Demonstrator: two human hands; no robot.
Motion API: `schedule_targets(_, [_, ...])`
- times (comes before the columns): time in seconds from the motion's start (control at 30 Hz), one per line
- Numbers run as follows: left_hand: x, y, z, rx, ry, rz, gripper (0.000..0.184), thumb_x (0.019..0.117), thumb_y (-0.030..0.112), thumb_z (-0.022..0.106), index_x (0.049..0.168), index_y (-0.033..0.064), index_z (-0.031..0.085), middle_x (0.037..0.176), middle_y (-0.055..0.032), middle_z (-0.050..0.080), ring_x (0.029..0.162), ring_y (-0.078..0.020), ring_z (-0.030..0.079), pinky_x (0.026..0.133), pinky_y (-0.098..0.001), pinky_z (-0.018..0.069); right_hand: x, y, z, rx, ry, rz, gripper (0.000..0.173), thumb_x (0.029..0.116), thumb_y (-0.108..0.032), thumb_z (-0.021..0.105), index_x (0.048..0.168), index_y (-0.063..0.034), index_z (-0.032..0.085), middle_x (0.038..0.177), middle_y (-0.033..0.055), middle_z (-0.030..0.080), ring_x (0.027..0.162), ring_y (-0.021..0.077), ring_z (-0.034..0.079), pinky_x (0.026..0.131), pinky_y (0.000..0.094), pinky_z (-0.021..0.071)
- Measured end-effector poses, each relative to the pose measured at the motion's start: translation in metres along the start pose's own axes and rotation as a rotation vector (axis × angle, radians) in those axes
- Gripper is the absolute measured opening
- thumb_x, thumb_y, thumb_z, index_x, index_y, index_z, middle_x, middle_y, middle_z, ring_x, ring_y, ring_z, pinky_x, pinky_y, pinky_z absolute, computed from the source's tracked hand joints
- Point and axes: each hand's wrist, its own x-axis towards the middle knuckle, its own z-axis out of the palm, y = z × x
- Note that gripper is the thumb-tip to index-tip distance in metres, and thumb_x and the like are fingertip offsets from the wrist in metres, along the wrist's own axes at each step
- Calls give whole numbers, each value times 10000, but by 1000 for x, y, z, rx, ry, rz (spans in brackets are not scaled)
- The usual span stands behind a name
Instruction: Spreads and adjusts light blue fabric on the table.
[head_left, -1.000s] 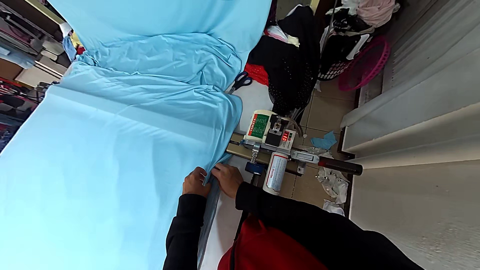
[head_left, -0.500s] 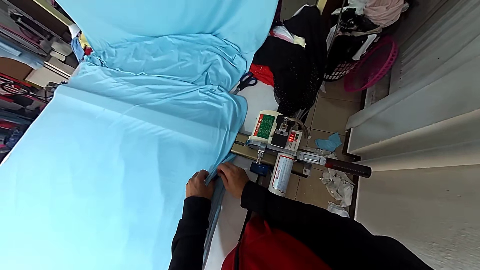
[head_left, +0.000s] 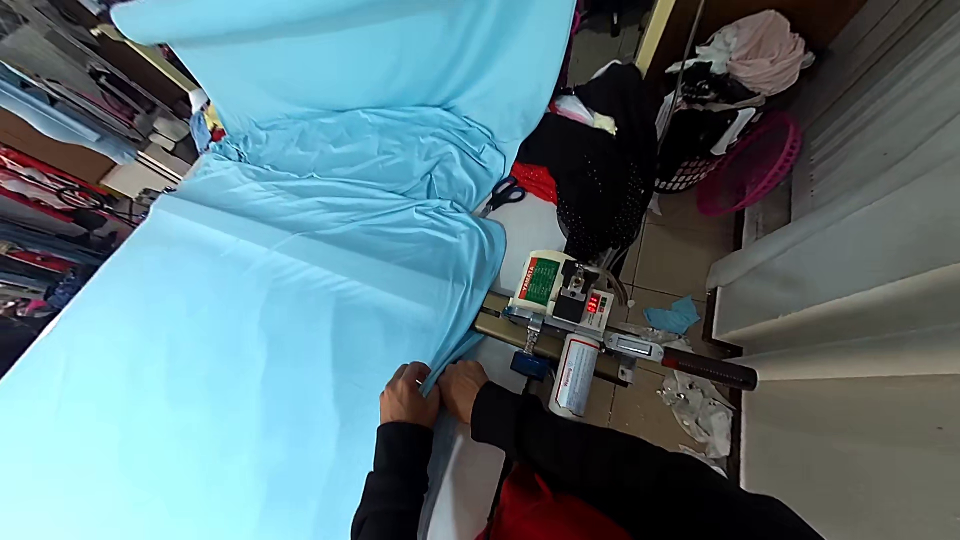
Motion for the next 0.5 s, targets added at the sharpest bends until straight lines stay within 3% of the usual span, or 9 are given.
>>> schedule_targets(0.07, [7, 5, -5, -15, -4, -5, 249, 794, 188, 738, 1024, 96, 760, 956, -71, 755, 824, -250, 735, 767, -520, 600, 1, 2, -6, -2, 43, 1, 225, 987, -44, 518, 1119, 48, 675, 1159, 254, 677, 1086, 440, 656, 885, 612, 522])
schedule_targets(0.13, [4, 10, -13, -49, -117, -71, 270, 822, 191, 738, 1073, 95, 759, 1019, -79, 757, 878, -253, 737, 835, -520, 593, -12, 4, -2, 9, 73, -12, 218, 993, -47, 531, 1130, 50, 670, 1122, 255, 693, 1063, 442, 671, 890, 618, 523])
schedule_targets(0.27, [3, 5, -4, -149, -330, -134, 333, 823, 188, 747, 1148, 110, 743, 1085, -63, 760, 984, -230, 735, 933, -489, 581, -67, 9, 7, -4, 13, 22, 459, 985, -196, 639, 1359, 50, 538, 1061, 285, 689, 1001, 480, 678, 873, 654, 518])
schedule_targets(0.4, [0, -4, 31, -267, -280, -49, 319, 784, 157, 749, 1097, 95, 754, 1027, -61, 758, 940, -206, 728, 886, -448, 595, -109, 31, 10, 140, -159, 46, 507, 1017, -429, 591, 1229, 31, 613, 1016, 235, 688, 994, 421, 677, 884, 616, 524])
schedule_targets(0.5, [-6, -7, 53, -322, -266, 7, 307, 797, 131, 722, 1100, 91, 755, 1053, -59, 751, 950, -184, 722, 896, -400, 594, -125, 47, 11, 301, -198, 7, 578, 1019, -437, 595, 1349, 37, 590, 957, 196, 707, 928, 364, 677, 937, 560, 504])
